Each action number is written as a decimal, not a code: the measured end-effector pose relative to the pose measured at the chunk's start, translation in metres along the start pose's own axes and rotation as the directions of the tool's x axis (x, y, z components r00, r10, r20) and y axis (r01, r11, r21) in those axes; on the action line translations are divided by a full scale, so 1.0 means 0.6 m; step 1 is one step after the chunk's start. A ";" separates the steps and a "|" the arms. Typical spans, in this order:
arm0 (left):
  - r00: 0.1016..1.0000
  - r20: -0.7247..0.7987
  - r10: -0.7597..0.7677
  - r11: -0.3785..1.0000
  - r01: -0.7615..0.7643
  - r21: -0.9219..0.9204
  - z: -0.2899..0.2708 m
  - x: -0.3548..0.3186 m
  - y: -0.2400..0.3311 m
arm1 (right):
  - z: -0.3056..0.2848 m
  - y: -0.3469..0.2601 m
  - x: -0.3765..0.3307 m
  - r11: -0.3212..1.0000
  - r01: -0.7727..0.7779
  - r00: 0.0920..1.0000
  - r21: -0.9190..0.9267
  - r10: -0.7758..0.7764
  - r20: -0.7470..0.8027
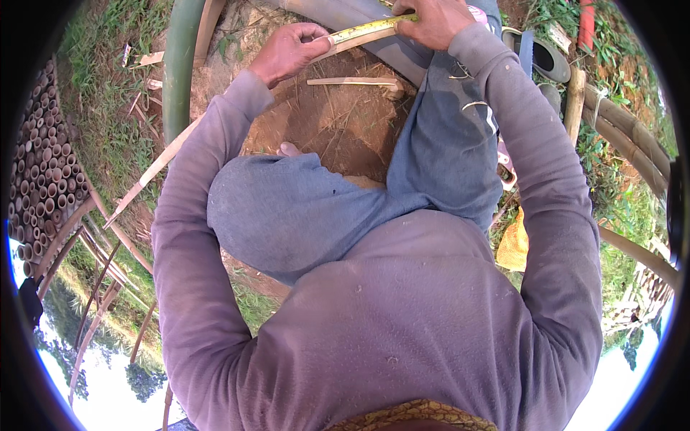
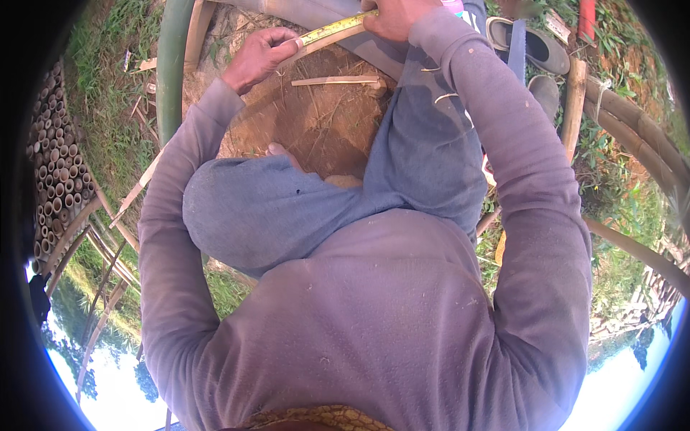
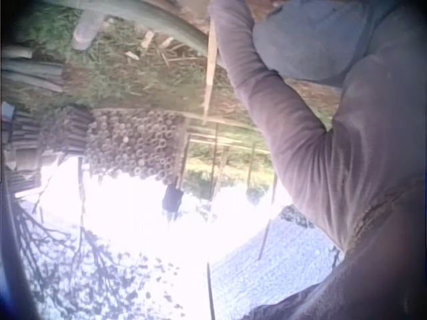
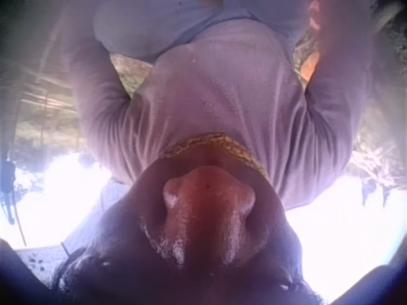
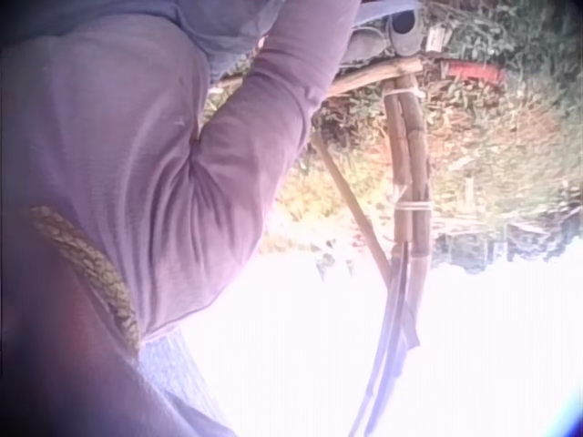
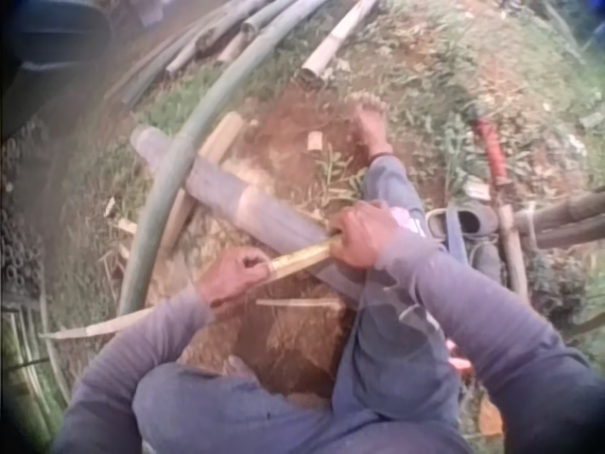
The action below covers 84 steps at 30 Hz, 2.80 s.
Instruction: The person measures and cuts bamboo poles using a tape measure, saw, and knife. They split the bamboo into strips, shave them down, and measure the resulting pieces before placing them aside.
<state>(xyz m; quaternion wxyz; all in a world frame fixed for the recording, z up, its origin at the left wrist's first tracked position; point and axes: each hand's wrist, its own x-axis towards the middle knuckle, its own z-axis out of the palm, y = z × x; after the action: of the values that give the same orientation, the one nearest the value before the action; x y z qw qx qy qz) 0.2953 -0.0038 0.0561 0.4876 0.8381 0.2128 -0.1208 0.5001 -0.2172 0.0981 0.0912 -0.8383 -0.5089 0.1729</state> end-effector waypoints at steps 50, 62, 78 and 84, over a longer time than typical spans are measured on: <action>0.985 -0.057 0.165 0.980 -0.170 -0.102 0.014 0.002 -0.018 | 0.017 0.005 0.049 0.986 -0.161 0.928 0.038 0.138 0.345; 0.981 -0.001 0.195 0.976 -0.194 0.099 0.001 -0.006 0.048 | 0.019 0.009 0.047 0.987 -0.160 0.917 0.007 0.146 0.372; 0.707 -0.062 0.704 0.540 -0.477 0.693 0.018 0.007 0.077 | 0.007 0.013 0.054 0.976 -0.176 0.940 0.126 0.129 0.316; 0.835 0.060 0.548 0.571 -0.426 0.702 0.056 -0.011 0.117 | 0.040 0.044 0.060 0.980 -0.157 0.962 0.122 0.124 0.244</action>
<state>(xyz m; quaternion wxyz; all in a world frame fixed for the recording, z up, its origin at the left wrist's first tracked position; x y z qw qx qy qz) 0.3230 -0.0651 0.0959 0.1346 0.9896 -0.0482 0.0174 0.5279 -0.1983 0.0604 0.0763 -0.8374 -0.4420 0.3125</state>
